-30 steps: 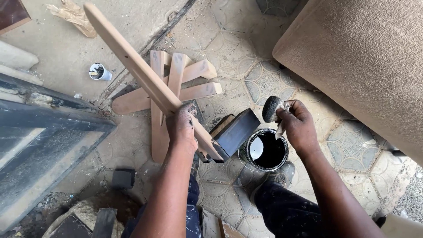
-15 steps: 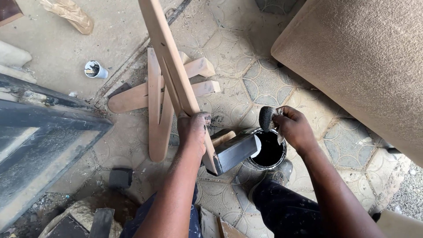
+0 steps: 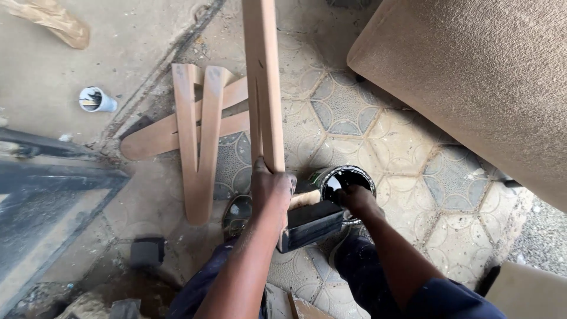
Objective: Painting wooden furniture legs with black paint using a sponge applicator.
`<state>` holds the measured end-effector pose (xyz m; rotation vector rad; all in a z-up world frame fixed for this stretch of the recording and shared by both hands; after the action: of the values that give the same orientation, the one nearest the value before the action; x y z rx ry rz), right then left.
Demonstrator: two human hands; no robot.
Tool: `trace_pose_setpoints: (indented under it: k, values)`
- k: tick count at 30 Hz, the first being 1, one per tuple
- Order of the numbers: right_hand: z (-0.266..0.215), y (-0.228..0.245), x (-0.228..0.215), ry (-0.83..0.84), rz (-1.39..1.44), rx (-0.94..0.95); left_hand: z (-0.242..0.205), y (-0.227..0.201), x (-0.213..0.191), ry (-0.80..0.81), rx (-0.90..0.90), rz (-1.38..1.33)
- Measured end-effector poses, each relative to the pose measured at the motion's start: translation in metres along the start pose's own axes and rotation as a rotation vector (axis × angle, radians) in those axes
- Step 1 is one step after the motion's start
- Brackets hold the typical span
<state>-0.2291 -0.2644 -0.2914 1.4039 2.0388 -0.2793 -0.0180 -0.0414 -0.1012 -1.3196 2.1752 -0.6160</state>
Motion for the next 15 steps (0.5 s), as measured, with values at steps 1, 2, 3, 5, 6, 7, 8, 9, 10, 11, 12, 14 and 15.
trace_pose_setpoints:
  k: [1,2,3,5,6,7,8,9,10,11,12,14,15]
  values:
    - [0.006,0.0,0.003,-0.046,0.006,0.025,-0.005,-0.004,0.0,0.014,0.016,0.021]
    - [0.013,-0.001,0.006,-0.091,0.012,0.051,-0.01,-0.008,0.0,0.027,0.033,0.041]
    - [0.016,0.002,0.008,-0.087,0.009,0.047,-0.01,-0.009,-0.001,0.022,0.03,0.04]
    - [0.02,0.007,0.014,-0.083,0.01,0.054,-0.011,-0.016,-0.004,0.023,0.087,0.016]
    - [0.023,0.009,0.016,-0.075,0.007,0.049,-0.007,-0.013,-0.005,0.015,0.081,0.015]
    - [0.025,0.009,0.017,-0.074,0.01,0.059,-0.004,-0.012,-0.003,0.023,0.111,0.024]
    - [0.026,0.008,0.019,-0.074,0.012,0.068,-0.002,-0.011,-0.002,0.031,0.141,0.032]
    - [0.027,0.01,0.019,-0.069,0.009,0.068,-0.001,-0.01,-0.002,0.029,0.137,0.031]
    - [0.028,0.011,0.019,-0.072,0.012,0.079,-0.001,-0.009,-0.002,0.015,0.132,0.049]
    - [0.03,0.012,0.019,-0.076,0.015,0.088,0.0,-0.008,-0.003,0.0,0.13,0.066]
    - [0.03,0.014,0.019,-0.074,0.012,0.086,0.001,-0.009,-0.004,-0.003,0.128,0.064]
    - [0.029,0.015,0.02,-0.081,0.021,0.105,0.001,-0.011,-0.005,-0.004,0.125,0.08]
    - [0.029,0.017,0.02,-0.08,0.022,0.104,0.001,-0.012,-0.006,-0.005,0.125,0.081]
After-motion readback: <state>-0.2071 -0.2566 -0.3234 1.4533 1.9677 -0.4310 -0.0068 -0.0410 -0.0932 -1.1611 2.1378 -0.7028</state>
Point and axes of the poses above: each hand's wrist, its own z-axis towards the middle knuckle, its own x-axis out of the palm, y = z × x, the point moved 8 cm from there along z, towards the middle knuckle, and after that the axes turned 2 degrees about y, right-handed, at the moved point
